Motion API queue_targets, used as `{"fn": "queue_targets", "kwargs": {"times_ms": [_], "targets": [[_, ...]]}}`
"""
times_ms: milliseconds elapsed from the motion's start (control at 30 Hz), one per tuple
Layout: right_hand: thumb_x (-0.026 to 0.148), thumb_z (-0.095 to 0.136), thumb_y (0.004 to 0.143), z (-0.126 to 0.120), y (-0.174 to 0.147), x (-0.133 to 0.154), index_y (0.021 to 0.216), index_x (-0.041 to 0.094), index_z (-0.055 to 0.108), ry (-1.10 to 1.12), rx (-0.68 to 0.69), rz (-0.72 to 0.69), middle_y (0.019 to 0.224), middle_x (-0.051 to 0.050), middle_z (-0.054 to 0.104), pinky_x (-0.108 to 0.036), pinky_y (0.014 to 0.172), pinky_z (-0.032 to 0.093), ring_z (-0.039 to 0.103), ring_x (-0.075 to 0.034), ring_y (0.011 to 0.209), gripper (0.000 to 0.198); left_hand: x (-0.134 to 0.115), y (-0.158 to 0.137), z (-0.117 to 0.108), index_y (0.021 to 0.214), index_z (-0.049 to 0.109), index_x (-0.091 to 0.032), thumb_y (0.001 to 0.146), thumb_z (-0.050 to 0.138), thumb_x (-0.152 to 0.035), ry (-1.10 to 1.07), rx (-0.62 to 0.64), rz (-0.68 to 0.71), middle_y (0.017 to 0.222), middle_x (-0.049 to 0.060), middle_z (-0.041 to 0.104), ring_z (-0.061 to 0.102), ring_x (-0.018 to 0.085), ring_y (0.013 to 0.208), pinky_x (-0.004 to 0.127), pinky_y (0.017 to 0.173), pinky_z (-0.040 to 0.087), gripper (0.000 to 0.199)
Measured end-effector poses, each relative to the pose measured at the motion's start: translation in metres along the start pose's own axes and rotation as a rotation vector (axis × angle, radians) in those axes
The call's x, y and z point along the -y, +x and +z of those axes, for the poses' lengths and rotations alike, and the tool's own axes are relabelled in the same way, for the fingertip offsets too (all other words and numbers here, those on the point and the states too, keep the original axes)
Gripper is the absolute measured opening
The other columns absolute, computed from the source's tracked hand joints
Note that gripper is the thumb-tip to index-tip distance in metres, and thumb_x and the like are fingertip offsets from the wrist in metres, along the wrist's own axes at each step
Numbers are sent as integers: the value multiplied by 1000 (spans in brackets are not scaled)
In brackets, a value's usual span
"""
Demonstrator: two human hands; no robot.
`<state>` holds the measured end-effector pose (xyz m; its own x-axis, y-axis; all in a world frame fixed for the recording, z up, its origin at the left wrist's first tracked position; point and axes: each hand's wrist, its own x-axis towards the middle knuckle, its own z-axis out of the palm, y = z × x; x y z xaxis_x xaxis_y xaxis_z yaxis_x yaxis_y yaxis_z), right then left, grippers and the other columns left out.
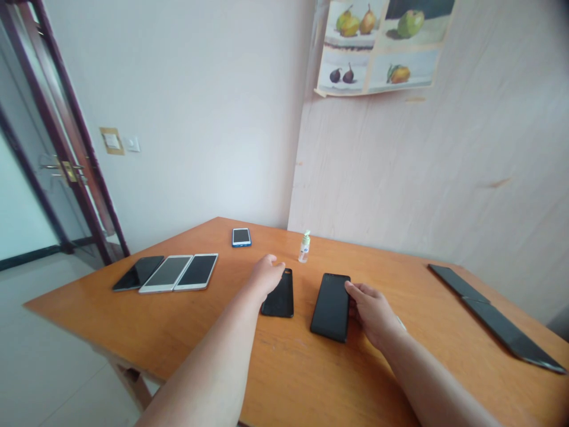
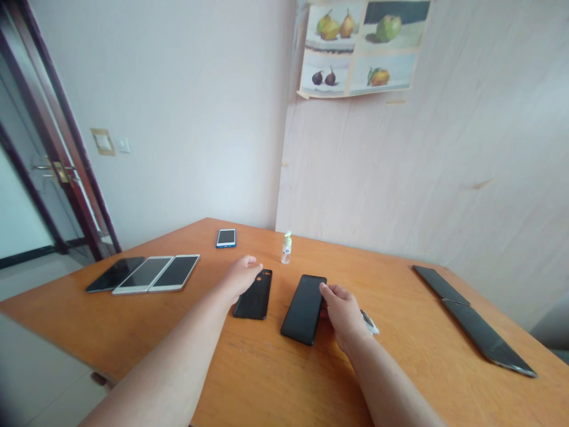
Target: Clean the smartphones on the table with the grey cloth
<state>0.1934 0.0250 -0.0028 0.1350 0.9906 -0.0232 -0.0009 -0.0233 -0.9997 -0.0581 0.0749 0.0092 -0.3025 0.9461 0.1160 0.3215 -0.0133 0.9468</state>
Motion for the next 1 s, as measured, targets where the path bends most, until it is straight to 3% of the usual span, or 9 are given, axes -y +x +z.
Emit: {"fn": "queue_targets", "kwargs": {"times_ms": [133,233,367,633,800,1000], "targets": [[48,68,74,1,-1,1,86,19,65,-89,4,-18,64,-1,64,-26,50,45,59,-16,56,32,-2,-10,3,96,64,-24,57,82,-43,143,95,115,125,14,62,49,36,124,36,98,35,47],[47,65,75,0,1,-1,94,19,64,-194,-21,-49,57,2,59,-27,46,41,55,-15,49,33,-3,-16,3,93,65,-25,51,84,-40,254,182,185,122,12,63,49,36,123,36,99,35,48],[42,67,74,-6,8,-7,115,22,61,-367,-80,-113,52,5,54,-28,47,36,53,-17,48,46,-4,-18,3,91,66,-25,54,80,-26,395,261,254,117,10,64,52,35,117,37,99,37,41],[34,62,77,-13,12,-10,123,21,60,-675,-88,-226,65,-2,63,-32,64,35,59,-24,67,48,-5,-18,-2,107,64,-23,62,68,-17,557,343,350,123,12,60,52,32,119,35,99,39,46],[32,58,80,-12,9,-9,127,22,57,-765,-69,-256,73,-5,66,-34,70,36,61,-26,76,48,-8,-20,-8,114,62,-22,65,64,-17,611,375,400,127,11,57,54,28,118,31,98,42,49],[32,57,81,-13,8,-7,123,20,59,-761,-70,-285,67,-3,64,-33,68,38,61,-24,72,44,-11,-20,-12,114,62,-21,66,64,-15,661,369,446,126,11,57,57,27,115,30,96,44,48]]}}
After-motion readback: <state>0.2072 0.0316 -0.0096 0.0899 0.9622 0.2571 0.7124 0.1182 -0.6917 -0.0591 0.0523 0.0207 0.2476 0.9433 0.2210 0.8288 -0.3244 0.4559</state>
